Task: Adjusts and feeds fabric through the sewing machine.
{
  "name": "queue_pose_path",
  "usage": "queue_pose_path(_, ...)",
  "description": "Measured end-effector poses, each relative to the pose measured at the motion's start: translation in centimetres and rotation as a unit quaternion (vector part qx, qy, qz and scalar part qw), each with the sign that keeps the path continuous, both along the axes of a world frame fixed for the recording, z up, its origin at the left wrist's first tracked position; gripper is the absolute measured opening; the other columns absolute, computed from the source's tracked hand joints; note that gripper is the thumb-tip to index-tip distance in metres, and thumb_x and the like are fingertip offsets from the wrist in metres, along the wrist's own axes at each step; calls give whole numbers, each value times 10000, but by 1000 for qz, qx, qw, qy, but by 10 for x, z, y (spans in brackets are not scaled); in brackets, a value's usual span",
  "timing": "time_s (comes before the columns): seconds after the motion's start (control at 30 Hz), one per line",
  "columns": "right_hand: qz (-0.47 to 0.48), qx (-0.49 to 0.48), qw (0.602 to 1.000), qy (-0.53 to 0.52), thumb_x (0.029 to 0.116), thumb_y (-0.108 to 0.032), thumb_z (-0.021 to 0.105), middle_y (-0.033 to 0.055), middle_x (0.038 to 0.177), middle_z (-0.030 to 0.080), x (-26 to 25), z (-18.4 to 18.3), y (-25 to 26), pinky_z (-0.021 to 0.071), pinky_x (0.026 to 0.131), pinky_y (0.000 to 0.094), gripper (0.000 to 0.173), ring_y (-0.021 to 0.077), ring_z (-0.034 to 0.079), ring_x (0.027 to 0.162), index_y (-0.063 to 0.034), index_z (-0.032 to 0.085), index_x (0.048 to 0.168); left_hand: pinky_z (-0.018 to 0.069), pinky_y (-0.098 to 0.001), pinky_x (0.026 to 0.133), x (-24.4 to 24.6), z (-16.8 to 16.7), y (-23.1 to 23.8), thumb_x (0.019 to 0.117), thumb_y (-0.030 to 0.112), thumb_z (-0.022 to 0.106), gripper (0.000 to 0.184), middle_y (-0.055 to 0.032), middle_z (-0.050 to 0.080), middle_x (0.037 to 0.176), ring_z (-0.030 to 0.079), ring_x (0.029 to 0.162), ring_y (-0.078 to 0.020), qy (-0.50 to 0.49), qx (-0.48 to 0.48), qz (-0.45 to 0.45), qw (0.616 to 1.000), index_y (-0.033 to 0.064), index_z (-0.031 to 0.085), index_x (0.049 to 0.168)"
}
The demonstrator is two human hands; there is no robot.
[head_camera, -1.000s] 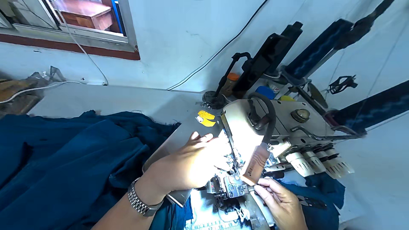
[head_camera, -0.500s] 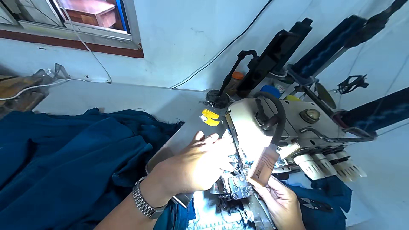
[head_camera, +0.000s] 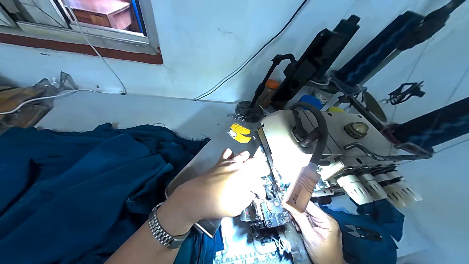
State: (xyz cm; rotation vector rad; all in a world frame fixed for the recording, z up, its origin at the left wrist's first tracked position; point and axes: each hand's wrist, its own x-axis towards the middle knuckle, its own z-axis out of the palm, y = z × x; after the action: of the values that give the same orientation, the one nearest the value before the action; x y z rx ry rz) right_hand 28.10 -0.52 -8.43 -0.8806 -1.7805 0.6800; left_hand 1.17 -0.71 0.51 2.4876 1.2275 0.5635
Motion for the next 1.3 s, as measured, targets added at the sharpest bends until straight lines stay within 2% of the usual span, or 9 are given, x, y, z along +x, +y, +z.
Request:
queue_pose_path(0.13, -25, 46, 993, -108, 982, -163, 587, -14, 825, 708, 21, 12, 1, 520, 691, 97, 189, -58, 623, 738, -41, 720, 928, 489, -411, 861, -5, -3, 5, 900, 174, 603, 129, 9, 628, 949, 609, 960, -130, -106, 26, 4, 994, 122, 720, 918)
queue_pose_path(0.23, -61, 128, 957, -253, 1034, -288, 513, 38, 814, 706, 47, 27, 2, 510, 621, 182, 314, 36, 632, 698, -82, 722, 922, 511, -198, 660, -2, 2, 2, 981, 107, 583, 94, 36, 635, 892, 597, 760, -17, -162, 31, 61, 984, 119, 667, 1020)
queue_pose_path(0.43, -89, 214, 874, -426, 958, -246, 458, 36, 709, 664, 75, 45, -4, 492, 440, 372, 325, 204, 655, 573, -114, 707, 797, 429, -173, 512, -4, 5, -11, 1081, 145, 380, 290, 16, 586, 779, 507, 584, -37, -325, 31, 90, 941, 85, 655, 1155)
queue_pose_path(0.53, -85, 216, 871, -434, 945, -234, 479, 42, 707, 658, 83, 45, -9, 496, 442, 376, 297, 215, 657, 575, -104, 693, 785, 486, -170, 674, 6, 23, -28, 1102, 399, 366, 405, 82, 619, 876, 566, 751, -2, -366, 46, 48, 928, 141, 677, 1078)
queue_pose_path(0.67, -86, 196, 896, -390, 945, -235, 496, 34, 704, 649, 90, 41, -11, 498, 452, 374, 287, 199, 645, 570, -105, 702, 793, 538, -163, 694, 39, 49, -45, 988, 208, 622, 112, 57, 664, 876, 629, 772, -30, -385, 25, 64, 920, 149, 676, 1066)
queue_pose_path(0.87, -115, 125, 928, -331, 935, -213, 536, 41, 715, 663, 89, 40, -15, 514, 481, 410, 245, 206, 656, 579, -99, 724, 828, 440, -200, 521, 96, 77, -46, 959, 157, 676, 66, 20, 622, 770, 543, 606, -71, -303, 27, 142, 942, 120, 657, 1010)
queue_pose_path(1.03, -129, 91, 948, -275, 933, -207, 542, 44, 723, 671, 100, 40, -19, 527, 503, 430, 233, 213, 660, 593, -94, 730, 853, 456, -195, 536, 126, 42, -56, 996, 301, 616, 206, 56, 578, 745, 525, 595, -28, -237, 134, 233, 934, 119, 664, 1079)
queue_pose_path(1.17, -121, 57, 971, -199, 962, -280, 515, 0, 736, 673, 102, 36, -26, 528, 545, 360, 275, 142, 638, 610, -136, 737, 886, 529, -181, 645, 125, 1, -79, 1033, 204, 533, 230, 0, 643, 825, 597, 696, -10, -247, 230, 266, 903, 25, 674, 995)
queue_pose_path(1.3, -106, 42, 986, -119, 979, -285, 517, -14, 766, 691, 101, 29, -36, 525, 564, 265, 284, 73, 628, 629, -132, 750, 924, 595, -294, 850, 148, -26, -90, 1012, 78, 486, 298, -158, 705, 1182, 711, 1024, -173, -141, 195, 199, 950, 7, 691, 1216)
